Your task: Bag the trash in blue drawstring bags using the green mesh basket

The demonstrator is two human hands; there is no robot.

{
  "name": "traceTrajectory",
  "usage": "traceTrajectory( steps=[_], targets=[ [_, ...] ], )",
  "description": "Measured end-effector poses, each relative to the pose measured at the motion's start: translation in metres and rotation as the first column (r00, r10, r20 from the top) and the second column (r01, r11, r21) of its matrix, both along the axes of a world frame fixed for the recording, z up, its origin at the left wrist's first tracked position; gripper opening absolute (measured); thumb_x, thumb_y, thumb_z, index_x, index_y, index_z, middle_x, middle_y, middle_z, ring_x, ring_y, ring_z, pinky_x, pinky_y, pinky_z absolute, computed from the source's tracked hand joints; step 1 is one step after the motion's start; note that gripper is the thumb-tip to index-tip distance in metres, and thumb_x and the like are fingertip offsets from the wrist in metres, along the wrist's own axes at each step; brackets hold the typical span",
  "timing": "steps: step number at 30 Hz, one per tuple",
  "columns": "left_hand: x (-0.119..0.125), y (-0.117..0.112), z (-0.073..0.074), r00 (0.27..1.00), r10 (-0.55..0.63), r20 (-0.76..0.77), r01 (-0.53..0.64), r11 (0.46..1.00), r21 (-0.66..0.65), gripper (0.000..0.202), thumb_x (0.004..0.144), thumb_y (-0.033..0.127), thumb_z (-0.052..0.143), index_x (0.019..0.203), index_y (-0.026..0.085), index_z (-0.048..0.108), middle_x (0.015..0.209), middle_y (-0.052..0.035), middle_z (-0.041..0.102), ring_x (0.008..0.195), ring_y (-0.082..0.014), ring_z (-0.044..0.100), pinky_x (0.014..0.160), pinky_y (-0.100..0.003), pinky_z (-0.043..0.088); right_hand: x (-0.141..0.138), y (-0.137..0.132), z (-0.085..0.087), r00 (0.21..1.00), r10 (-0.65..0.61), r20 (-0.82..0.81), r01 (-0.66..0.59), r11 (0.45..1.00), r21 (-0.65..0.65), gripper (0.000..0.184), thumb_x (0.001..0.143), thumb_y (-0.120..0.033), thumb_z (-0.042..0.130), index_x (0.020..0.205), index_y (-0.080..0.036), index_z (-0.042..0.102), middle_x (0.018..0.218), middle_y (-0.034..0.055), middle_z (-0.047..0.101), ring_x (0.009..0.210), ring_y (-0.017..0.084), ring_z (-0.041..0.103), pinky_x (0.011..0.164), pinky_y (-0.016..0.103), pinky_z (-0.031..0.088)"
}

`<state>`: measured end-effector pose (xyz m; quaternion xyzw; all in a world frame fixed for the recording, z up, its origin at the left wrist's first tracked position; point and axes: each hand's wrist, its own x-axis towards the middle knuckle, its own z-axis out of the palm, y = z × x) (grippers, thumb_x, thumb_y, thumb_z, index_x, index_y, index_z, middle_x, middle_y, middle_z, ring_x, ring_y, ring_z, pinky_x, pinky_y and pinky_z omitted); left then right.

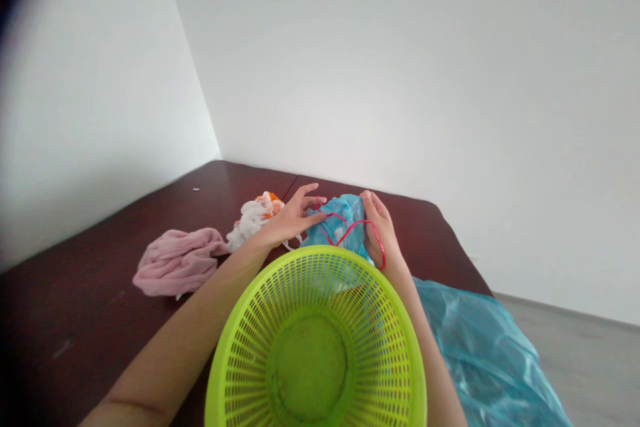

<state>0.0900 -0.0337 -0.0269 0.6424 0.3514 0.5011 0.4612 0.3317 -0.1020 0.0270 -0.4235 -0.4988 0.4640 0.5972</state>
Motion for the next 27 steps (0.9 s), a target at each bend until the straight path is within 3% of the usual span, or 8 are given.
traceTrajectory(
  steps=[5,7,10,13,16,19,23,27],
  targets=[
    [0.000,-0.001,0.009,0.996,0.009,0.089,-0.020,0.993,0.117,0.079,0.090,0.018,0.096,0.161,0.028,0.063,0.160,-0.0198,0.078,0.096,-0.0213,0.082,0.074,-0.032,0.062,0.001,-0.002,-0.002,0.969,0.242,0.052,-0.240,0.970,-0.047,0.068,0.089,-0.076,0.101,0.134,-0.033,0.073,0.127,0.0084,0.086,0.111,0.032,0.084,0.094,0.048,0.069],
    [-0.003,-0.004,0.017,0.990,-0.045,0.132,0.025,0.988,0.150,0.073,0.088,0.010,0.086,0.156,0.028,0.065,0.166,-0.0193,0.075,0.108,-0.0243,0.084,0.079,-0.033,0.065,0.004,0.008,-0.010,0.961,0.219,0.168,-0.213,0.976,-0.053,0.074,0.078,-0.061,0.111,0.134,-0.032,0.072,0.127,0.0087,0.086,0.110,0.031,0.083,0.095,0.048,0.068],
    [-0.010,-0.009,0.029,0.992,-0.062,0.110,0.032,0.966,0.256,0.070,0.081,0.001,0.071,0.146,0.026,0.071,0.164,-0.0165,0.076,0.139,-0.0309,0.080,0.105,-0.042,0.070,0.009,0.025,-0.021,0.927,0.112,0.358,-0.119,0.993,-0.003,0.056,0.077,-0.045,0.107,0.120,-0.029,0.075,0.108,0.0051,0.085,0.097,0.028,0.077,0.089,0.044,0.065],
    [-0.020,-0.013,0.039,1.000,-0.013,-0.008,0.015,0.929,0.370,0.079,0.074,-0.004,0.063,0.146,0.027,0.075,0.160,-0.0122,0.078,0.161,-0.0328,0.068,0.140,-0.056,0.053,0.019,0.034,-0.026,0.904,0.007,0.428,-0.043,0.996,0.075,0.032,0.084,-0.039,0.094,0.109,-0.027,0.079,0.096,0.0024,0.081,0.086,0.025,0.071,0.082,0.041,0.060],
    [-0.032,-0.019,0.050,0.991,0.061,-0.120,0.002,0.885,0.466,0.087,0.072,-0.008,0.054,0.147,0.029,0.080,0.168,-0.0082,0.076,0.168,-0.0296,0.063,0.153,-0.058,0.035,0.035,0.036,-0.023,0.918,-0.296,0.263,0.228,0.938,0.261,0.028,0.082,-0.034,0.086,0.107,-0.027,0.077,0.097,0.0018,0.080,0.089,0.024,0.071,0.085,0.039,0.060],
    [-0.046,-0.023,0.060,0.972,0.164,-0.170,-0.045,0.837,0.546,0.065,0.076,-0.008,0.048,0.113,0.026,0.089,0.169,-0.0063,0.076,0.167,-0.0294,0.064,0.147,-0.057,0.042,0.052,0.038,-0.018,0.847,-0.526,-0.077,0.519,0.786,0.337,0.034,0.079,-0.031,0.087,0.109,-0.027,0.073,0.099,-0.0001,0.076,0.091,0.021,0.071,0.086,0.035,0.059],
    [-0.065,-0.019,0.061,0.905,0.328,-0.271,-0.122,0.811,0.572,0.043,0.080,-0.007,0.052,0.074,0.025,0.081,0.162,-0.0035,0.081,0.147,-0.0329,0.077,0.136,-0.056,0.053,0.064,0.041,-0.015,0.768,-0.484,-0.421,0.615,0.740,0.273,0.046,0.071,-0.026,0.094,0.110,-0.028,0.068,0.102,-0.0018,0.076,0.093,0.017,0.074,0.082,0.030,0.060],
    [-0.077,-0.012,0.055,0.791,0.470,-0.392,-0.218,0.815,0.537,0.059,0.083,-0.009,0.055,0.102,0.031,0.093,0.160,-0.0011,0.083,0.143,-0.0335,0.080,0.129,-0.052,0.060,0.064,0.043,-0.014,0.732,-0.450,-0.512,0.627,0.739,0.247,0.053,0.066,-0.025,0.101,0.108,-0.029,0.068,0.105,-0.0008,0.079,0.100,0.018,0.079,0.088,0.031,0.067]
  ],
)
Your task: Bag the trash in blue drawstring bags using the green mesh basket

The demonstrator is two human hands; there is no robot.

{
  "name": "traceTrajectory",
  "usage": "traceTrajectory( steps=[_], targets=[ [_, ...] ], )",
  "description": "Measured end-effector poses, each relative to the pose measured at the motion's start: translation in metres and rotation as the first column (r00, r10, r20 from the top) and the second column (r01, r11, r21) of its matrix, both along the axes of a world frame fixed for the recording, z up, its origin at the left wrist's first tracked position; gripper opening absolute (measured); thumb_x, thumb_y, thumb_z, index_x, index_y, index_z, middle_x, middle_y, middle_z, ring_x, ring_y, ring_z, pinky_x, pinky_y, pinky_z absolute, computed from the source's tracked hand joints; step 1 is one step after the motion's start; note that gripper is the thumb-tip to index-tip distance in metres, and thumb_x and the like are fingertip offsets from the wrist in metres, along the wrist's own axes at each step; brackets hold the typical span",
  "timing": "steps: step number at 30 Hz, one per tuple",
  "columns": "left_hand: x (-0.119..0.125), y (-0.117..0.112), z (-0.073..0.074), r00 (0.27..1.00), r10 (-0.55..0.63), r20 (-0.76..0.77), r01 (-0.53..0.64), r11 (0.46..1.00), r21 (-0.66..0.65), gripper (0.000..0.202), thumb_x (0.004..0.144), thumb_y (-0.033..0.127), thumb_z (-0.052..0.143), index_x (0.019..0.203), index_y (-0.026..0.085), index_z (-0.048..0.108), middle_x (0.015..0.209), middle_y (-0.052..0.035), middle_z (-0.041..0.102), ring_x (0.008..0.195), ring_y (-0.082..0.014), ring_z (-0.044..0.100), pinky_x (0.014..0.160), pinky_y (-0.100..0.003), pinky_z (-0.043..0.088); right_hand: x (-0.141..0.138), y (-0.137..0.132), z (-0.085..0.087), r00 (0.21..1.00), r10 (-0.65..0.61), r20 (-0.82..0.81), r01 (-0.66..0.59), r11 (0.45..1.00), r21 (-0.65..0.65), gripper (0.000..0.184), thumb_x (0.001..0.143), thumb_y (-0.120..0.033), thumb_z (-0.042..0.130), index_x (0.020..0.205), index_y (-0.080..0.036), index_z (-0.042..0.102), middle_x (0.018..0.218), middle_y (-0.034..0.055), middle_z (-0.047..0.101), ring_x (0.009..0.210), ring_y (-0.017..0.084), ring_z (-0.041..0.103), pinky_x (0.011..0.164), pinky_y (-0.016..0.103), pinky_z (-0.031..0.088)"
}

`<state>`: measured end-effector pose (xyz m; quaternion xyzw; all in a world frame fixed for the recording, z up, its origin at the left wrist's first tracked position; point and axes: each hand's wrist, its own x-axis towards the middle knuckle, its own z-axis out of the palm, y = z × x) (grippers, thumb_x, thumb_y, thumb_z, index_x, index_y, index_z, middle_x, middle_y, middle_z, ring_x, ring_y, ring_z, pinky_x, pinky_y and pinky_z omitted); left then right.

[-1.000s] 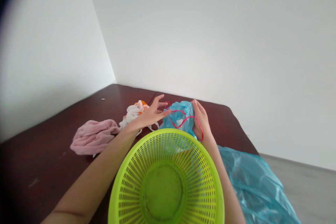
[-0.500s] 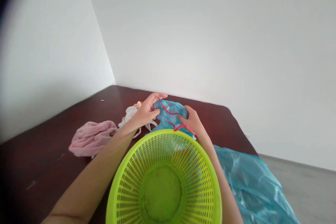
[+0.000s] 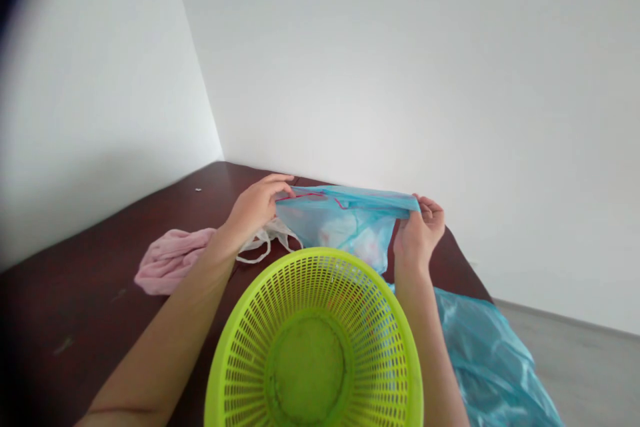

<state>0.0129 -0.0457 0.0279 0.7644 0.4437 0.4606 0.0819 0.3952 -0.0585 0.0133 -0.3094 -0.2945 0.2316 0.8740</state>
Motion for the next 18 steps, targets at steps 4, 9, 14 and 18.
traceTrajectory(
  steps=[4,9,14,18],
  targets=[
    [-0.002,-0.005,0.000,0.962,0.174,-0.208,-0.195,0.977,-0.086,0.076,0.099,-0.005,0.053,0.157,0.033,0.082,0.174,-0.0039,0.075,0.156,-0.0302,0.074,0.133,-0.045,0.059,-0.006,0.000,0.001,1.000,-0.013,-0.005,0.013,1.000,0.026,0.054,0.065,-0.028,0.106,0.105,-0.029,0.071,0.108,-0.0003,0.083,0.104,0.019,0.082,0.088,0.031,0.070],
    [-0.003,-0.008,-0.001,0.889,0.249,-0.384,-0.331,0.930,-0.163,0.082,0.105,0.006,0.061,0.184,0.030,0.058,0.182,-0.0107,0.067,0.157,-0.0349,0.073,0.129,-0.047,0.062,-0.014,-0.004,0.003,0.997,0.066,0.028,-0.067,0.998,0.009,0.042,0.070,-0.028,0.104,0.094,-0.027,0.069,0.094,-0.0039,0.077,0.091,0.015,0.077,0.082,0.025,0.066],
    [-0.007,0.001,-0.010,0.878,0.272,-0.393,-0.384,0.892,-0.240,0.066,0.113,0.022,0.063,0.179,0.032,0.061,0.174,-0.0121,0.073,0.151,-0.0342,0.076,0.127,-0.046,0.061,-0.017,-0.008,0.004,0.983,0.168,0.078,-0.166,0.986,-0.028,0.034,0.080,-0.030,0.093,0.077,-0.026,0.059,0.077,-0.0052,0.063,0.074,0.012,0.062,0.070,0.023,0.056],
    [-0.009,0.008,-0.009,0.844,0.350,-0.407,-0.489,0.814,-0.314,0.049,0.125,0.037,0.044,0.159,0.026,0.078,0.162,-0.0156,0.081,0.147,-0.0374,0.079,0.123,-0.050,0.062,-0.016,-0.010,0.005,0.980,0.171,0.105,-0.164,0.984,-0.066,0.036,0.078,-0.031,0.089,0.074,-0.027,0.053,0.074,-0.0058,0.057,0.070,0.012,0.056,0.066,0.024,0.053]
  ],
)
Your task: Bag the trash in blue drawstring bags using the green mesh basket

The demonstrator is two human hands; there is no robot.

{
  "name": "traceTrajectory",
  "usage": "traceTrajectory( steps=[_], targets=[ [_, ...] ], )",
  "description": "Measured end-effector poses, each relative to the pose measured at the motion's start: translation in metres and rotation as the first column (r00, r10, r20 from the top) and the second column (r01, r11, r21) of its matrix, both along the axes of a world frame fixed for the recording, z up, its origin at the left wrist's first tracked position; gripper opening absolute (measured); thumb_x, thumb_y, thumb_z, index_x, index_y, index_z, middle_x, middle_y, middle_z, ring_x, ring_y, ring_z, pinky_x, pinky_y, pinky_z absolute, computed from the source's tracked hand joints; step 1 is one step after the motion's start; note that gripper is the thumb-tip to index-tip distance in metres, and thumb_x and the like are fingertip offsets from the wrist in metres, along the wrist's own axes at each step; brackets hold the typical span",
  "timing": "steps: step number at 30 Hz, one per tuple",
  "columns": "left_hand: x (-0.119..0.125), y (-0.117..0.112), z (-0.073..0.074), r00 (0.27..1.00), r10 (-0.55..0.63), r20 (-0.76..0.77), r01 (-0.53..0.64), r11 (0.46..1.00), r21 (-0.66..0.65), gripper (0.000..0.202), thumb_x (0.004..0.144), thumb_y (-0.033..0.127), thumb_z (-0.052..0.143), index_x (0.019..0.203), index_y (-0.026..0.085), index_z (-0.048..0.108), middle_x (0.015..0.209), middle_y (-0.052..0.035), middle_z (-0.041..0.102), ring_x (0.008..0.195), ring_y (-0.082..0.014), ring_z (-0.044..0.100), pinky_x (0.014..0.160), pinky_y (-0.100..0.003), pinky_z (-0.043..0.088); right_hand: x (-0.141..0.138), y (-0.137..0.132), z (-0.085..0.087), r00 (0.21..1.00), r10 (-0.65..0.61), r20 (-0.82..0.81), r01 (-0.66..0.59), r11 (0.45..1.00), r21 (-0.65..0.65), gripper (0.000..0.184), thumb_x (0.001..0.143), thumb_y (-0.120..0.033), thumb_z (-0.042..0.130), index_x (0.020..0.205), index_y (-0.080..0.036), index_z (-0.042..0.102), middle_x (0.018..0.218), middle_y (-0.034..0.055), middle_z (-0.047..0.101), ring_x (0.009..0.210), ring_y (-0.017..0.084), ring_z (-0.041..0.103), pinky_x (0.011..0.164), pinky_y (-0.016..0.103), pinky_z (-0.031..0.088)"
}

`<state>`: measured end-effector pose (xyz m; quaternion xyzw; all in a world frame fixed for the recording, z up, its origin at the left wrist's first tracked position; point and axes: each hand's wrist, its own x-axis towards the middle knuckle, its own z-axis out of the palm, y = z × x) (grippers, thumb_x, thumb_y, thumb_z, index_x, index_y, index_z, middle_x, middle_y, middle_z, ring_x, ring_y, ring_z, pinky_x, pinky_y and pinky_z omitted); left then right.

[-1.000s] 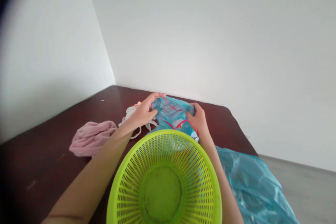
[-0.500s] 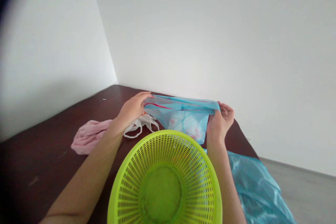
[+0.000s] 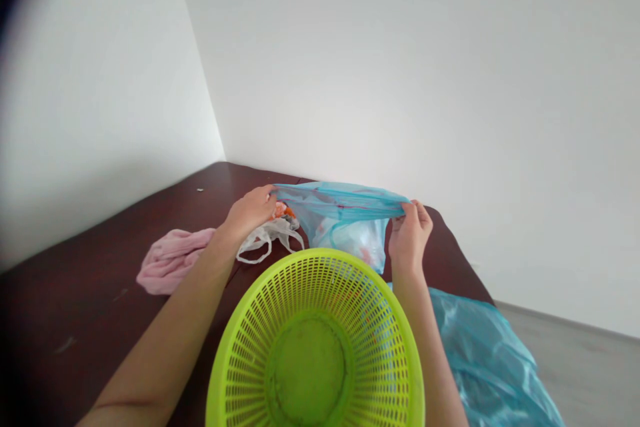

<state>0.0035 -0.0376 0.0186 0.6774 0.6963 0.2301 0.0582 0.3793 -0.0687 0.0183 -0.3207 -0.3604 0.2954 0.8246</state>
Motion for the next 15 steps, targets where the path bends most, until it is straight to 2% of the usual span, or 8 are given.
traceTrajectory(
  steps=[3,5,8,11,15],
  targets=[
    [-0.001,0.000,0.003,0.997,0.075,0.008,-0.075,0.997,0.005,0.061,0.128,0.052,0.035,0.146,0.022,0.085,0.153,-0.0199,0.085,0.142,-0.0438,0.081,0.119,-0.056,0.064,0.001,-0.003,0.002,1.000,0.023,0.019,-0.022,0.998,-0.064,0.035,0.077,-0.033,0.090,0.080,-0.028,0.056,0.075,-0.0070,0.057,0.069,0.013,0.055,0.065,0.024,0.051],
    [-0.002,-0.001,0.004,0.994,0.106,0.004,-0.106,0.994,0.021,0.055,0.126,0.056,0.045,0.145,0.023,0.086,0.151,-0.0184,0.087,0.142,-0.0449,0.081,0.117,-0.056,0.065,0.000,-0.005,0.003,1.000,0.023,0.013,-0.021,0.994,-0.112,0.034,0.074,-0.033,0.092,0.086,-0.028,0.061,0.079,-0.0076,0.060,0.071,0.013,0.058,0.065,0.024,0.050],
    [-0.002,-0.004,0.003,0.991,0.132,0.005,-0.132,0.987,0.088,0.039,0.119,0.042,0.063,0.149,0.029,0.084,0.150,-0.0127,0.088,0.143,-0.0412,0.081,0.116,-0.052,0.066,-0.002,-0.008,0.005,0.999,0.053,0.004,-0.052,0.989,-0.135,0.034,0.071,-0.031,0.093,0.090,-0.027,0.064,0.082,-0.0072,0.064,0.073,0.012,0.061,0.066,0.022,0.050],
    [0.000,-0.004,-0.001,0.991,0.130,0.026,-0.132,0.974,0.187,0.046,0.116,0.026,0.063,0.160,0.031,0.077,0.155,-0.0114,0.086,0.145,-0.0390,0.081,0.116,-0.050,0.066,-0.004,-0.009,0.005,0.994,0.108,-0.001,-0.107,0.988,-0.115,0.034,0.074,-0.031,0.092,0.086,-0.027,0.061,0.078,-0.0075,0.061,0.070,0.012,0.059,0.065,0.022,0.050],
    [0.002,-0.002,-0.008,0.999,0.033,0.043,-0.042,0.972,0.231,0.059,0.111,0.013,0.062,0.166,0.030,0.072,0.164,-0.0113,0.080,0.145,-0.0378,0.080,0.117,-0.050,0.067,-0.006,-0.008,0.002,0.996,0.088,0.014,-0.086,0.991,-0.100,0.038,0.082,-0.033,0.091,0.085,-0.028,0.054,0.075,-0.0086,0.056,0.066,0.013,0.056,0.065,0.024,0.050]
  ],
)
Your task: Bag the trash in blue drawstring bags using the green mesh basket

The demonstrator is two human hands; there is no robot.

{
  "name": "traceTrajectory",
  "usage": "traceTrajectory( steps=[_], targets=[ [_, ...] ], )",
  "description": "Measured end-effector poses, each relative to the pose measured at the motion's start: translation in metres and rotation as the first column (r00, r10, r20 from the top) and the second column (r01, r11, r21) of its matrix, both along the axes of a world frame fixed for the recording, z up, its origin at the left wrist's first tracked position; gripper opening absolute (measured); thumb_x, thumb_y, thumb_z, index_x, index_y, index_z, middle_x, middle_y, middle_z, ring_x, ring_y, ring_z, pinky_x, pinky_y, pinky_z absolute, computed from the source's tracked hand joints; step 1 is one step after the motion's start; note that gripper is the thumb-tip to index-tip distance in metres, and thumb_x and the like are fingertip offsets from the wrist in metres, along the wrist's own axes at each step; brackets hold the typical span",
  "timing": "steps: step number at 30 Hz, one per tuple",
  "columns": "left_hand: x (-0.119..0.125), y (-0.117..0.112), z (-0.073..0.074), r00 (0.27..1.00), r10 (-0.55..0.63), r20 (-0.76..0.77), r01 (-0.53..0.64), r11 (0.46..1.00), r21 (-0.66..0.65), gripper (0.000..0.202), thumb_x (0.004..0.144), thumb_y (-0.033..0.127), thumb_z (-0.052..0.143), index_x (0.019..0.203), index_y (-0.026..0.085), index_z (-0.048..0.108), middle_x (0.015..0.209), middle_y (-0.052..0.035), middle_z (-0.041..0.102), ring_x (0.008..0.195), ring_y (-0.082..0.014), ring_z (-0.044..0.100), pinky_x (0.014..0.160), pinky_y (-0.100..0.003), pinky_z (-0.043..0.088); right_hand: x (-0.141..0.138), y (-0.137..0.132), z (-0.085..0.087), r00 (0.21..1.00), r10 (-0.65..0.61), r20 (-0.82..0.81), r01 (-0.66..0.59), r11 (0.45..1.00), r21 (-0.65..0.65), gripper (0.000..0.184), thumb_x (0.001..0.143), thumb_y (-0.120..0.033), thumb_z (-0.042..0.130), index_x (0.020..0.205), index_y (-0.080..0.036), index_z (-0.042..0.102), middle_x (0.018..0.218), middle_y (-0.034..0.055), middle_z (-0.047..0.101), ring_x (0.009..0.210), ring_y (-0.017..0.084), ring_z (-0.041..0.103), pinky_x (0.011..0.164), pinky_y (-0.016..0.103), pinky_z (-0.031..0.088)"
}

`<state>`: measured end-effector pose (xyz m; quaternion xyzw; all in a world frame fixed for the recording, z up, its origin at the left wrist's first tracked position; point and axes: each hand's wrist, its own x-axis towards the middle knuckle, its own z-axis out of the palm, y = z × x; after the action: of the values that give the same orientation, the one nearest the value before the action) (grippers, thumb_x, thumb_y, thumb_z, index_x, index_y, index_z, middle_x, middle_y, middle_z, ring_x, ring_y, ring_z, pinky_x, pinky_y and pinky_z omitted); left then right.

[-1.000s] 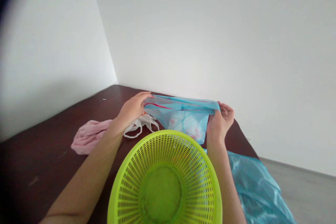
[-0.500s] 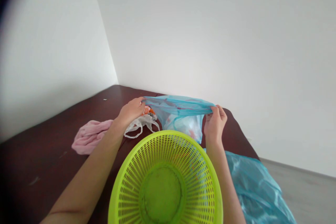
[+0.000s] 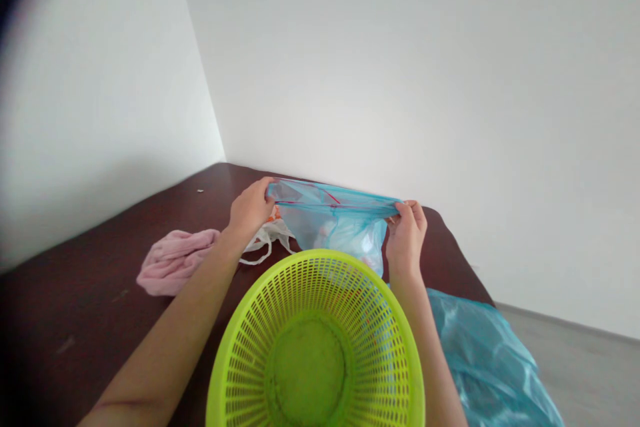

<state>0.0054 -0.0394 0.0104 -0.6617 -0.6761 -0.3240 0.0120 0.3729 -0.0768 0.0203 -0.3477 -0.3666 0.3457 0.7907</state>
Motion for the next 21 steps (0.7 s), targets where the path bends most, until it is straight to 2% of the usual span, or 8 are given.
traceTrajectory(
  steps=[4,7,8,10,14,17,19,21],
  targets=[
    [0.000,0.005,-0.008,0.988,-0.150,0.041,0.151,0.989,-0.001,0.073,0.103,0.002,0.058,0.167,0.033,0.074,0.172,-0.0075,0.074,0.147,-0.0336,0.079,0.125,-0.048,0.065,0.000,0.001,-0.002,0.998,-0.047,-0.052,0.048,0.999,0.016,0.033,0.082,-0.032,0.089,0.094,-0.029,0.058,0.084,-0.0067,0.066,0.072,0.014,0.064,0.069,0.026,0.055],
    [-0.002,0.012,-0.014,0.965,-0.250,0.084,0.249,0.968,0.021,0.074,0.094,-0.006,0.053,0.147,0.032,0.089,0.178,-0.0017,0.071,0.155,-0.0289,0.075,0.136,-0.045,0.059,0.004,0.003,-0.003,0.996,-0.058,-0.062,0.060,0.998,0.021,0.030,0.082,-0.027,0.086,0.101,-0.029,0.063,0.087,-0.0059,0.069,0.075,0.015,0.068,0.071,0.027,0.056],
    [-0.002,0.014,-0.015,0.956,-0.277,0.100,0.275,0.961,0.035,0.075,0.092,-0.008,0.052,0.143,0.031,0.091,0.179,-0.0015,0.070,0.158,-0.0283,0.073,0.139,-0.045,0.057,0.006,0.003,-0.003,0.997,-0.052,-0.064,0.053,0.998,0.014,0.030,0.080,-0.024,0.084,0.101,-0.029,0.064,0.087,-0.0057,0.068,0.075,0.015,0.067,0.071,0.026,0.056],
    [-0.003,0.018,-0.016,0.938,-0.318,0.138,0.310,0.947,0.079,0.079,0.088,-0.009,0.052,0.149,0.027,0.089,0.178,-0.0043,0.071,0.163,-0.0281,0.070,0.145,-0.046,0.052,0.011,0.004,-0.003,0.997,-0.019,-0.077,0.018,1.000,-0.011,0.030,0.073,-0.019,0.081,0.097,-0.028,0.065,0.085,-0.0050,0.068,0.075,0.015,0.066,0.070,0.026,0.055],
    [0.000,0.020,-0.014,0.913,-0.337,0.230,0.306,0.939,0.160,0.090,0.092,-0.007,0.054,0.177,0.019,0.066,0.176,-0.0122,0.073,0.165,-0.0308,0.068,0.147,-0.048,0.049,0.014,0.003,-0.001,0.998,0.058,0.005,-0.057,0.995,-0.086,0.022,0.063,-0.021,0.074,0.083,-0.026,0.067,0.078,-0.0037,0.060,0.070,0.015,0.055,0.063,0.027,0.044],
    [0.011,0.010,-0.006,0.907,-0.325,0.266,0.288,0.943,0.169,0.098,0.097,-0.003,0.056,0.192,0.019,0.045,0.180,-0.0166,0.068,0.158,-0.0332,0.073,0.139,-0.049,0.057,0.011,-0.001,0.002,0.981,0.048,0.188,-0.019,0.988,-0.152,0.011,0.071,-0.031,0.070,0.077,-0.025,0.076,0.079,0.0003,0.064,0.070,0.018,0.049,0.063,0.032,0.037],
    [0.022,0.000,0.001,0.897,-0.356,0.260,0.321,0.932,0.168,0.105,0.100,0.001,0.058,0.198,0.024,0.029,0.182,-0.0170,0.066,0.148,-0.0334,0.078,0.132,-0.050,0.062,0.006,-0.005,0.003,0.913,-0.015,0.408,0.076,0.988,-0.132,0.020,0.082,-0.037,0.068,0.082,-0.025,0.084,0.088,0.0044,0.073,0.082,0.023,0.059,0.077,0.038,0.048],
    [0.033,-0.013,0.008,0.880,-0.405,0.247,0.379,0.914,0.147,0.107,0.105,0.008,0.060,0.201,0.029,0.017,0.179,-0.0159,0.069,0.132,-0.0315,0.084,0.122,-0.049,0.067,0.000,-0.007,0.003,0.763,-0.128,0.634,0.190,0.981,-0.030,0.024,0.093,-0.045,0.070,0.092,-0.028,0.087,0.105,0.0079,0.080,0.108,0.031,0.069,0.105,0.047,0.055]
  ],
)
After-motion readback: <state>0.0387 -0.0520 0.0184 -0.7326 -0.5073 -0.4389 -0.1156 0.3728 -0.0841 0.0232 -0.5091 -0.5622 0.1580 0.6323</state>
